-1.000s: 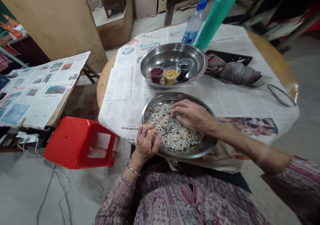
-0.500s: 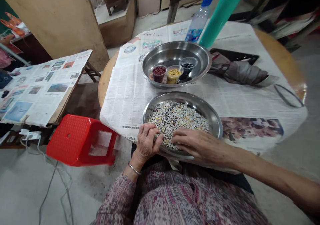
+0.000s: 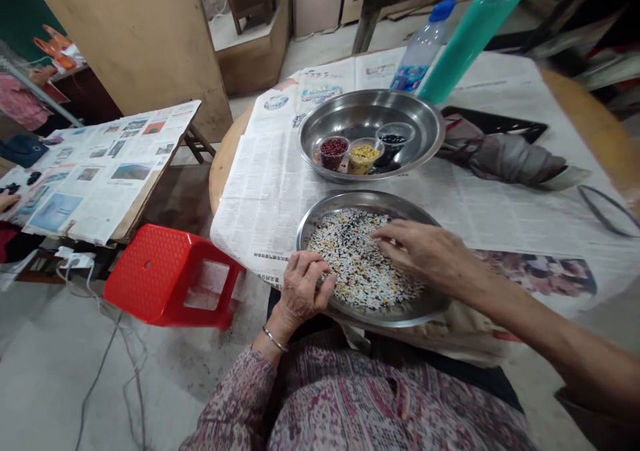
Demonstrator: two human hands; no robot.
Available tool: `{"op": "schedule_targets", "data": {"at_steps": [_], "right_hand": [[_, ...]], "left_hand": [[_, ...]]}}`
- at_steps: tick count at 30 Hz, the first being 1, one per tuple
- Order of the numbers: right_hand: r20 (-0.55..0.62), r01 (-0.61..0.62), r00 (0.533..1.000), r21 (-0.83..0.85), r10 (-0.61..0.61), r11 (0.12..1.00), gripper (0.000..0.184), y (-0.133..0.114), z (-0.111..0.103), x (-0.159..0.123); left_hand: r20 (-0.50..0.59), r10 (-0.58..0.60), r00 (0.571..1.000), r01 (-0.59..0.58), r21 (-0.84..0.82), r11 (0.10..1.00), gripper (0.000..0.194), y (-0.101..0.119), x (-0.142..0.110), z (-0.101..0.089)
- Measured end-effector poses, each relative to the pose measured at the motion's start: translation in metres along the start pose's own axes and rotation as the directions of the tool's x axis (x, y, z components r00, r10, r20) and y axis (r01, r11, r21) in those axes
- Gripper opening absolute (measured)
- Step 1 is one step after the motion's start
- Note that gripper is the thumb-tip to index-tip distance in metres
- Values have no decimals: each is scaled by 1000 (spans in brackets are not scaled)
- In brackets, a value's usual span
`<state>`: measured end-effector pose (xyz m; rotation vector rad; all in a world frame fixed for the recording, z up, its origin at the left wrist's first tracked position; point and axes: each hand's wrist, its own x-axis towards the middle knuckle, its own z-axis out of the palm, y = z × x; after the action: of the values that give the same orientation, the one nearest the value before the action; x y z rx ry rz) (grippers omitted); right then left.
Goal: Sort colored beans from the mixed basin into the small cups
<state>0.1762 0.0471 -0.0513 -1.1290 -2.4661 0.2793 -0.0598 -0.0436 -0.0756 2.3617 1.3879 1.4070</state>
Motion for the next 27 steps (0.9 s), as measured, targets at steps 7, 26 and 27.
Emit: {"op": "schedule_targets", "data": {"at_steps": [7,26,27], "right_hand": [[193,30,981,-1,-29,1000,18,-29,24,30],[266,160,927,360,-266,919,26,-56,23,-29],[257,181,928,322,-269,929,27,-55,25,-30]], "left_hand": [[3,6,1000,-6,19,1000,10,0,0,0],[-21,20,1000,-20,18,1000,8,0,-1,2],[-21,19,1000,-19,18,1000,8,0,-1,1]]}}
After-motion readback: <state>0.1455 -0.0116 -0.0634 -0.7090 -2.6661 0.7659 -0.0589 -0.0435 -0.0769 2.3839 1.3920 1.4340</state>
